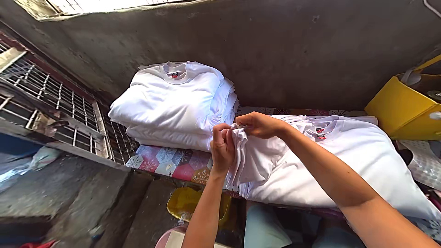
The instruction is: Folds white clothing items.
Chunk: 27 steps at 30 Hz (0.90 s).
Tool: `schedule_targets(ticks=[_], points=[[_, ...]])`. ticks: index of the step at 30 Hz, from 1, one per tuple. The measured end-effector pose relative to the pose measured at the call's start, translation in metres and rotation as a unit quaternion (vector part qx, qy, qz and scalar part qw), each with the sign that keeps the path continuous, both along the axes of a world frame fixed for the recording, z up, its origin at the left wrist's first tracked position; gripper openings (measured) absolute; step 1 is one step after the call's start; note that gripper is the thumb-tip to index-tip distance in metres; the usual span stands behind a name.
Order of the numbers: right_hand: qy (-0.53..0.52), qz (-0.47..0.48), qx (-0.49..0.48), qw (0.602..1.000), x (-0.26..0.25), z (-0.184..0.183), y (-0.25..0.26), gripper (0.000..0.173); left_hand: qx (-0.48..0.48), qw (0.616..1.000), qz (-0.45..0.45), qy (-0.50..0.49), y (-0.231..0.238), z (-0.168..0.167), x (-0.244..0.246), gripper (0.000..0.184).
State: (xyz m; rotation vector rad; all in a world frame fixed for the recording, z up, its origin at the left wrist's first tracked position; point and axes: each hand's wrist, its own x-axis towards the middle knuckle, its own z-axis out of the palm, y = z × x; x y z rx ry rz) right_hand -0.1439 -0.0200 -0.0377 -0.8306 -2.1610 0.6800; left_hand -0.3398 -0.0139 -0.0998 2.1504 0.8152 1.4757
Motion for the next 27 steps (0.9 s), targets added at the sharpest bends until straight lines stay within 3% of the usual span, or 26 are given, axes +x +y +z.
schedule_targets(ticks=[2,4,5,7,9,10,12,15,21,23,27], points=[[-0.013,-0.02,0.042,0.999,0.025,0.001,-0.031,0.004,-0.117,0.982,-0.098,0.114,-0.024,-0.013,-0.021,0.03],[0.024,-0.041,0.065,0.997,0.066,0.005,-0.082,0.006,-0.189,0.933,-0.203,0.23,-0.035,-0.028,-0.041,0.022],[0.053,-0.043,0.059,0.996,0.088,0.006,-0.107,0.011,-0.212,0.915,-0.213,0.269,-0.031,-0.036,-0.049,0.023],[0.095,-0.029,0.038,0.994,0.115,0.006,-0.149,0.018,-0.239,0.921,-0.077,0.299,-0.013,-0.047,-0.055,0.028],[0.125,-0.011,0.02,0.992,0.121,0.003,-0.169,0.018,-0.201,0.94,0.104,0.255,0.02,-0.07,-0.044,0.033],[0.13,-0.005,0.015,0.991,0.119,0.0,-0.172,0.016,-0.187,0.938,0.148,0.25,0.037,-0.081,-0.035,0.037],[0.128,-0.003,0.011,0.992,0.112,-0.007,-0.172,0.01,-0.156,0.936,0.172,0.266,0.061,-0.102,-0.013,0.044],[0.137,-0.006,0.014,0.99,0.108,-0.01,-0.17,0.007,-0.056,0.947,0.167,0.27,0.068,-0.126,0.012,0.024],[0.155,-0.011,0.013,0.988,0.112,-0.014,-0.169,0.01,-0.059,0.943,0.201,0.259,0.057,-0.133,0.017,0.023],[0.158,-0.014,0.013,0.987,0.111,-0.015,-0.17,0.01,-0.106,0.935,0.192,0.278,0.056,-0.13,0.019,0.028],[0.161,-0.014,0.012,0.987,0.11,-0.017,-0.168,0.011,-0.246,0.881,0.175,0.364,0.069,-0.13,0.027,0.052]])
